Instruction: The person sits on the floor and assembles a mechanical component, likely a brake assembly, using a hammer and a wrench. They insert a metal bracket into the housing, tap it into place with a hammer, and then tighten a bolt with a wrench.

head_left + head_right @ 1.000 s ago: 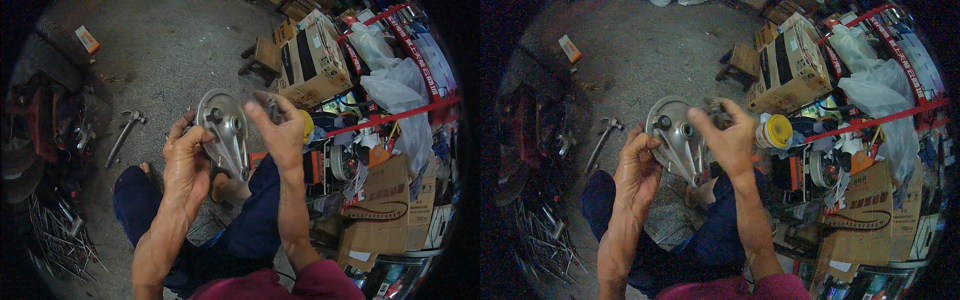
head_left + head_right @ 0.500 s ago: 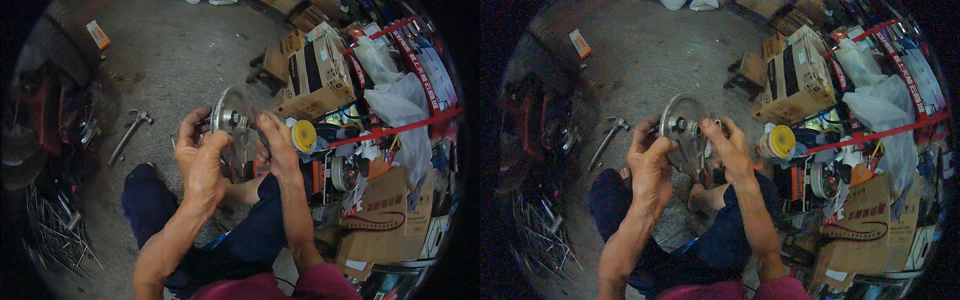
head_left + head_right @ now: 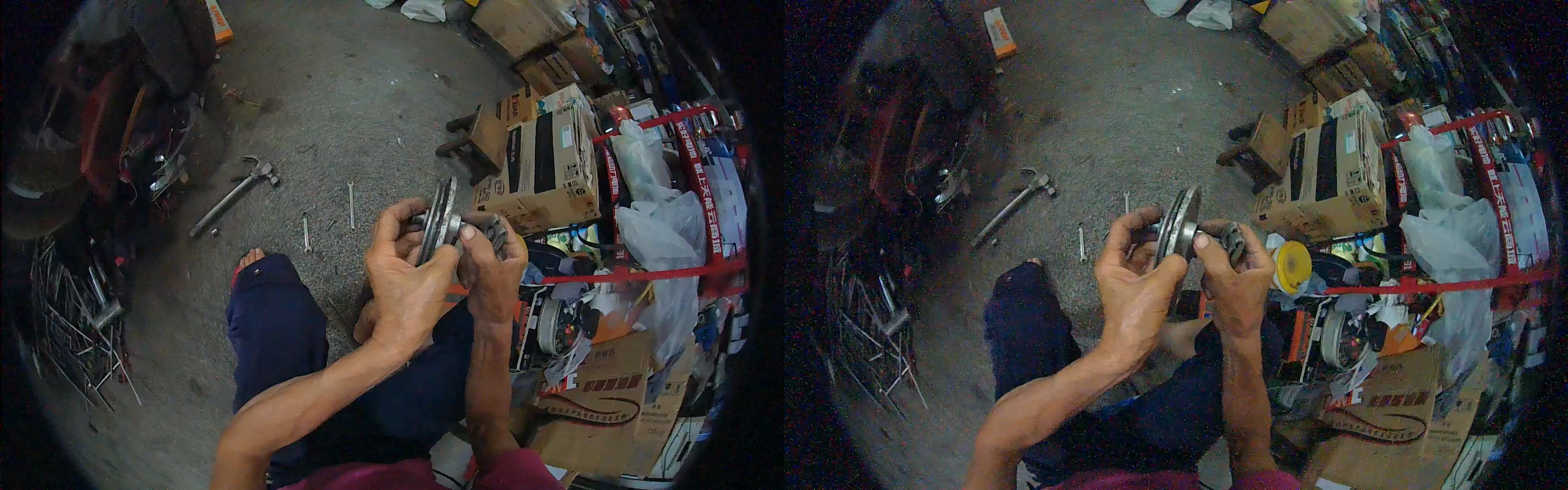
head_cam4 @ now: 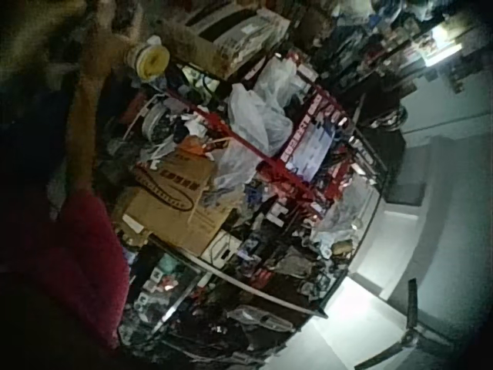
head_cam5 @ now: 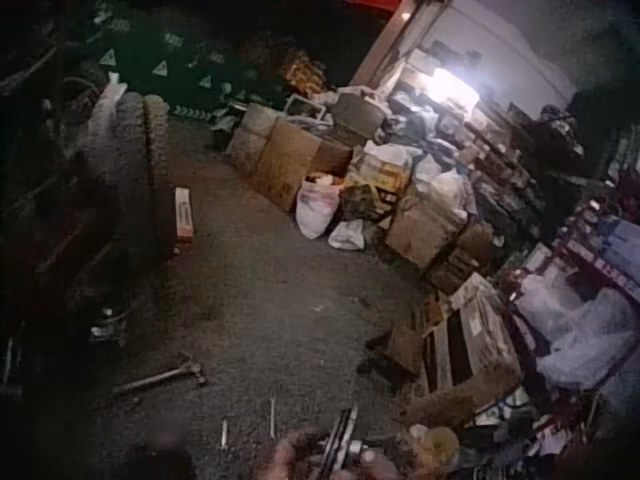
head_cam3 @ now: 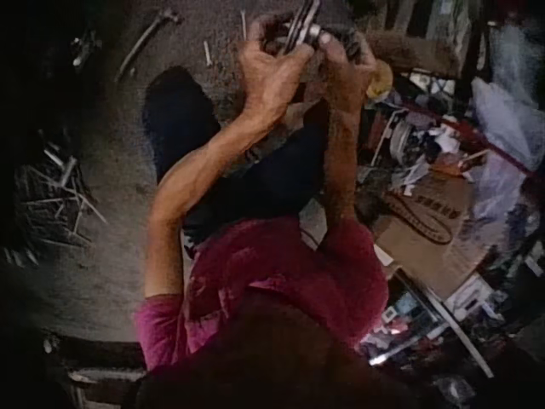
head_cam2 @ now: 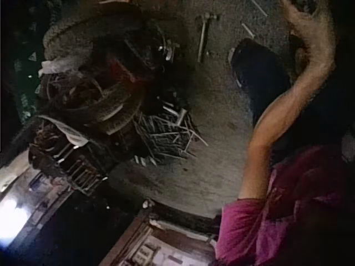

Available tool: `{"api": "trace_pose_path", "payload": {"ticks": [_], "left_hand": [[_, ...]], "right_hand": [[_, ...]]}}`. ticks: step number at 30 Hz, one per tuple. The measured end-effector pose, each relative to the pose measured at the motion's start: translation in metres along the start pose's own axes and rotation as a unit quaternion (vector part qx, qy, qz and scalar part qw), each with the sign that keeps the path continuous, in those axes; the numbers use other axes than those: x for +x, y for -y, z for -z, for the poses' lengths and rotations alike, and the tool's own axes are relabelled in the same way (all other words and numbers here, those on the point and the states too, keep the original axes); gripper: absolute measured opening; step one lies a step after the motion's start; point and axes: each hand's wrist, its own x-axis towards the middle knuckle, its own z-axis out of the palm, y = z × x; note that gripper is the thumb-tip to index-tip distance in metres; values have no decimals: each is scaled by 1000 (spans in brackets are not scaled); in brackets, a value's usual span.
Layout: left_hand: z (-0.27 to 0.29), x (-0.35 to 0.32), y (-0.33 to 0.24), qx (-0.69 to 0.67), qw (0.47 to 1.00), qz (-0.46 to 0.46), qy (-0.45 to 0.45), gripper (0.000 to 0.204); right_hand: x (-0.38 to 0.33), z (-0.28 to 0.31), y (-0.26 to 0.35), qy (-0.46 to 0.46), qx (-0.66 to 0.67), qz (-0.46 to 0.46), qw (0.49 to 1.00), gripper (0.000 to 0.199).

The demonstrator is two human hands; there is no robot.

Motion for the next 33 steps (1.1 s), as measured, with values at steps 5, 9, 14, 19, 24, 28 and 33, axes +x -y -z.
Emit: {"api": "trace_pose_path", "payload": {"ticks": [5, 9, 14, 19, 24, 28, 33], "left_hand": [[2, 4, 11, 34, 998, -56, -16, 58], [-7, -4, -1, -19, 997, -75, -27, 69], [-7, -16, 5, 219, 942, -252, 34, 59], [-4, -17, 15, 264, 887, -377, 45, 50], [-7, -21, 18, 271, 858, -430, 70, 50], [-4, -21, 11, 269, 841, -460, 91, 53], [-13, -22, 2, 242, 863, -442, 32, 57]], "right_hand": [[2, -3, -1, -1, -6, -14, 1000, 17], [3, -2, -9, -23, 12, -5, 1000, 19], [5, 18, -16, 33, 141, 8, 989, 24], [16, 39, -53, 28, 189, 9, 981, 28], [19, 61, -73, 1, 248, -7, 969, 29], [16, 51, -64, -12, 250, 7, 968, 27], [21, 41, -42, -43, 214, 60, 974, 25]]}}
